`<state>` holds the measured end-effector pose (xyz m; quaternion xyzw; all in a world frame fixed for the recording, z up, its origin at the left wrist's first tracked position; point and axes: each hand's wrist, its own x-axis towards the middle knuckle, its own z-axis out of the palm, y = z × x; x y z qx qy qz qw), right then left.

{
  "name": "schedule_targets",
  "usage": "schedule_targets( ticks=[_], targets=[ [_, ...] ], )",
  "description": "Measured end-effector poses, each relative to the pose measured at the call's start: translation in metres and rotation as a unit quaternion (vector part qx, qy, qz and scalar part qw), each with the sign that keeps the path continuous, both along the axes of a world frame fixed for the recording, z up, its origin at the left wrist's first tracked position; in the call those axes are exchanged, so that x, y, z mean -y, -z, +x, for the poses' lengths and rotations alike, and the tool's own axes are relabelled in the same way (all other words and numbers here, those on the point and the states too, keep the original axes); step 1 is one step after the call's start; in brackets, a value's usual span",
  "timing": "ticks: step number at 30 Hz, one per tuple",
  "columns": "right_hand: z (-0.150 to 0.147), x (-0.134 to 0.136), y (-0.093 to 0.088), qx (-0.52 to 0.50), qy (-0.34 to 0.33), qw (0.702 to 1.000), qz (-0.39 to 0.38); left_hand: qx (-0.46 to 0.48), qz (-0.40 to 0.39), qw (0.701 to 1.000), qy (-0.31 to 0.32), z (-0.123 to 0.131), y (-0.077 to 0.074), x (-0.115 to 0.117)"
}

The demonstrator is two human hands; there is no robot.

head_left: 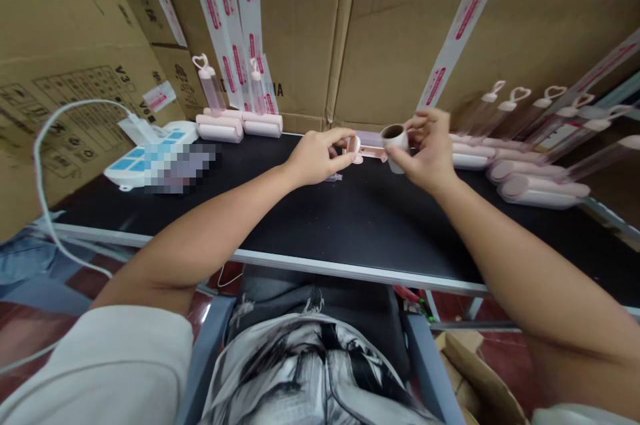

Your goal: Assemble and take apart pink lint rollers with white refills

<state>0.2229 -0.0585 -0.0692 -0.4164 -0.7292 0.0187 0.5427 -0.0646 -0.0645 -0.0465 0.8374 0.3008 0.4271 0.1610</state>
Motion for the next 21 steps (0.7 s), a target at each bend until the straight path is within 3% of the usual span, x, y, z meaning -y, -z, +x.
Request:
schedule_targets(
  ticks=[2, 5, 21],
  targets=[
    [-0.011, 0.01, 0.002, 0.043, -0.069, 0.997, -0.016, -0.011, 0.001, 1.0, 0.01, -0.001, 0.0, 0.0],
    [-0.022, 0.015, 0.005, 0.069, -0.111, 0.991, -0.029, -0.04, 0.0, 0.999, 0.031, -0.003, -0.001, 0.0],
    [-0.03, 0.025, 0.004, 0.089, -0.133, 0.986, -0.035, -0.112, 0.02, 0.992, 0.055, -0.006, 0.001, -0.004]
  ],
)
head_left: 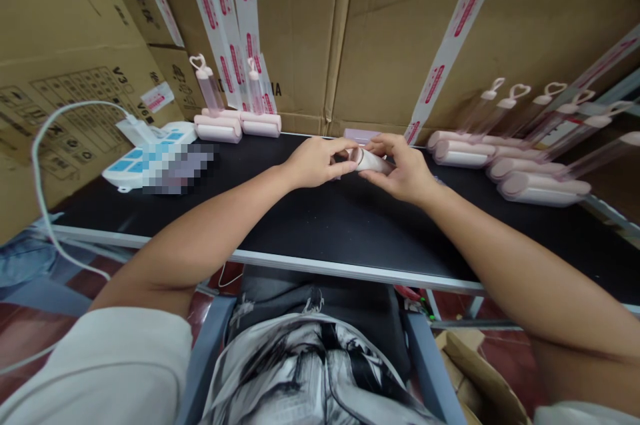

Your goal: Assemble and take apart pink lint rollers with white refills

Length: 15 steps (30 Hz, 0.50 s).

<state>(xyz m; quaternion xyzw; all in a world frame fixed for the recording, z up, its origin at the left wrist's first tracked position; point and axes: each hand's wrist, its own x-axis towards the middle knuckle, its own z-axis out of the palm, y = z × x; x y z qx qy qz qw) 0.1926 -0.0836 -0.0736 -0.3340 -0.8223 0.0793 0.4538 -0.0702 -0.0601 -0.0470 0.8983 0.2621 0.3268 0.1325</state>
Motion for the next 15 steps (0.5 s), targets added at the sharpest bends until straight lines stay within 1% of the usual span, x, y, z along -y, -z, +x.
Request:
schedule_targets(
  ticks=[5, 10, 15],
  targets=[
    [-0.0013, -0.0004, 0.0004, 0.011, 0.016, 0.999, 0.028, -0.002, 0.009, 1.0, 0.007, 0.0007, 0.001, -0.0014],
    [-0.0036, 0.002, -0.0039, 0.039, 0.006, 0.998, 0.049, -0.011, 0.016, 1.0, 0.011, 0.0007, -0.0003, -0.0023],
    [-0.0042, 0.0025, -0.0043, 0.021, 0.016, 0.999, 0.047, -0.003, -0.01, 1.0, -0.004, 0.0002, 0.0015, -0.0019]
  ],
)
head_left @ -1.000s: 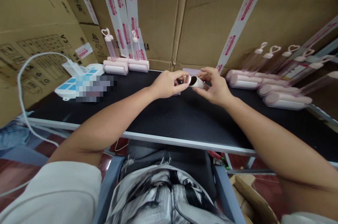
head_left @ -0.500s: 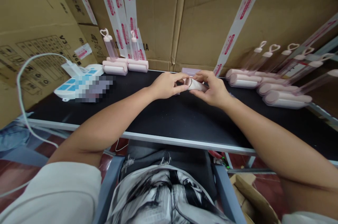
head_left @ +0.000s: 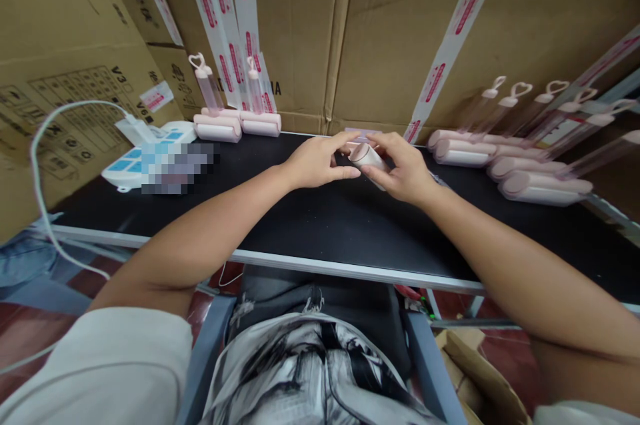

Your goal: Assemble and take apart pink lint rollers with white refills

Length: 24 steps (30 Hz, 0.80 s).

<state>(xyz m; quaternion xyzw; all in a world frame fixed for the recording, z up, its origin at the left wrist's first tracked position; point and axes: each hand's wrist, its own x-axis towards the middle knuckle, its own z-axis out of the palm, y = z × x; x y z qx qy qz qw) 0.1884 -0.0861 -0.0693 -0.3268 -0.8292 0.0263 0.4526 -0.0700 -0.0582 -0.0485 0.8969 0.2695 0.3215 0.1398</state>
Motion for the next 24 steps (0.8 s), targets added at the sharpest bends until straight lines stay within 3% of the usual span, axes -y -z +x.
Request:
schedule_targets(
  ticks=[11, 14, 19, 24],
  targets=[
    [-0.001, 0.006, -0.007, -0.001, 0.011, 1.0, 0.0, 0.025, -0.007, 1.0, -0.008, 0.0, 0.004, 0.0],
    [-0.003, 0.006, -0.004, -0.055, 0.008, 0.998, -0.027, 0.039, 0.002, 0.999, 0.002, 0.002, 0.005, 0.002],
    [-0.01, 0.009, 0.001, -0.2, -0.071, 0.963, -0.167, 0.083, -0.015, 0.996, -0.009, 0.005, 0.006, 0.005],
    [-0.018, 0.012, 0.0, -0.254, -0.096, 0.949, -0.162, 0.127, -0.045, 0.991, 0.02, 0.013, 0.012, 0.005]
  ],
)
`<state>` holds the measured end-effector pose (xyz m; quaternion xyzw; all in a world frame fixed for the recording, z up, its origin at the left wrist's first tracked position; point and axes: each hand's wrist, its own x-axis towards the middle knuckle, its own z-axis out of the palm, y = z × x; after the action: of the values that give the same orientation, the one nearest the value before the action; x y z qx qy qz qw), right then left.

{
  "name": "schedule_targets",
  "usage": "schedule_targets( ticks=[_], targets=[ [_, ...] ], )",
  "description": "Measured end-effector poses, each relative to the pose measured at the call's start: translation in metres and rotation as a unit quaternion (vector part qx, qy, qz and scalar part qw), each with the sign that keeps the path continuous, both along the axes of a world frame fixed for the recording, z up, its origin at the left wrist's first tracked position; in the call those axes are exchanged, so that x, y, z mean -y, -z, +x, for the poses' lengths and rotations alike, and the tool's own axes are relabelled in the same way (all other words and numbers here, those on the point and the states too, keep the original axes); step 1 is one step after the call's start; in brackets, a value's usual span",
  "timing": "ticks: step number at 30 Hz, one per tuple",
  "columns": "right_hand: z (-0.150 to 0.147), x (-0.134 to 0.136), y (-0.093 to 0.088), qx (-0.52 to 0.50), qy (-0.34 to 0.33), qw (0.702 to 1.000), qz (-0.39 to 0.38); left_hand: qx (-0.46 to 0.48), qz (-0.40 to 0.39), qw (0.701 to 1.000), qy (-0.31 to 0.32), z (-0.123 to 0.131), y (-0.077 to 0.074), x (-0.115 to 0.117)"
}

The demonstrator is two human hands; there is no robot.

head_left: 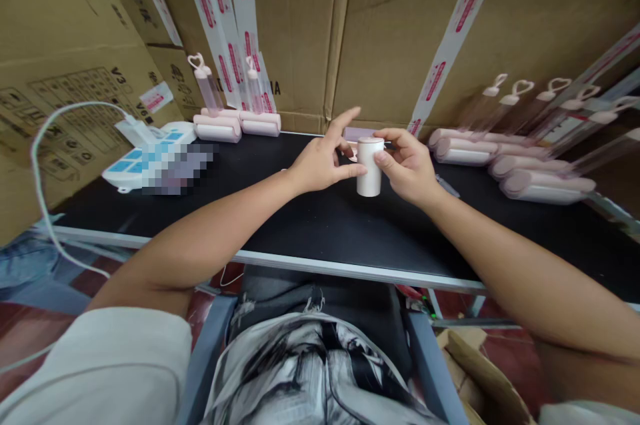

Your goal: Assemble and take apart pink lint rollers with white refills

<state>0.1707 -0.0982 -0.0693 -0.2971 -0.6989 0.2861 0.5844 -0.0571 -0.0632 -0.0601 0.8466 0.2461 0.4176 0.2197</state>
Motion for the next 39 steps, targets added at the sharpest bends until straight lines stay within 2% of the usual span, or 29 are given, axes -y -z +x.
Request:
schedule_targets(
  ticks=[3, 8, 13, 19, 26, 33, 36, 39],
  targets=[
    [-0.004, 0.001, 0.001, -0.012, -0.002, 1.0, 0.012, 0.029, -0.028, 0.999, 0.035, 0.005, 0.004, 0.0],
    [-0.007, 0.001, 0.002, -0.018, 0.004, 0.999, 0.036, 0.059, -0.022, 0.997, 0.042, 0.005, 0.001, 0.003],
    [-0.006, 0.0, 0.003, -0.007, 0.029, 0.998, 0.061, 0.047, -0.016, 0.999, 0.013, 0.003, -0.003, 0.005],
    [-0.003, -0.003, 0.011, 0.026, 0.021, 0.995, 0.093, 0.046, -0.006, 0.996, 0.081, 0.004, 0.001, 0.001],
    [-0.001, -0.009, 0.013, 0.053, 0.003, 0.996, 0.077, -0.016, 0.021, 0.996, 0.082, 0.0, 0.001, -0.003],
    [0.002, -0.01, 0.013, 0.013, -0.016, 0.995, 0.096, 0.031, -0.002, 0.999, 0.029, 0.003, 0.002, -0.003],
    [0.003, -0.01, 0.013, 0.027, -0.004, 0.994, 0.11, 0.011, 0.029, 0.999, 0.019, 0.004, 0.0, -0.002],
    [0.004, -0.011, 0.014, 0.039, 0.006, 0.992, 0.12, 0.04, 0.068, 0.997, -0.026, 0.006, 0.001, -0.002]
  ],
)
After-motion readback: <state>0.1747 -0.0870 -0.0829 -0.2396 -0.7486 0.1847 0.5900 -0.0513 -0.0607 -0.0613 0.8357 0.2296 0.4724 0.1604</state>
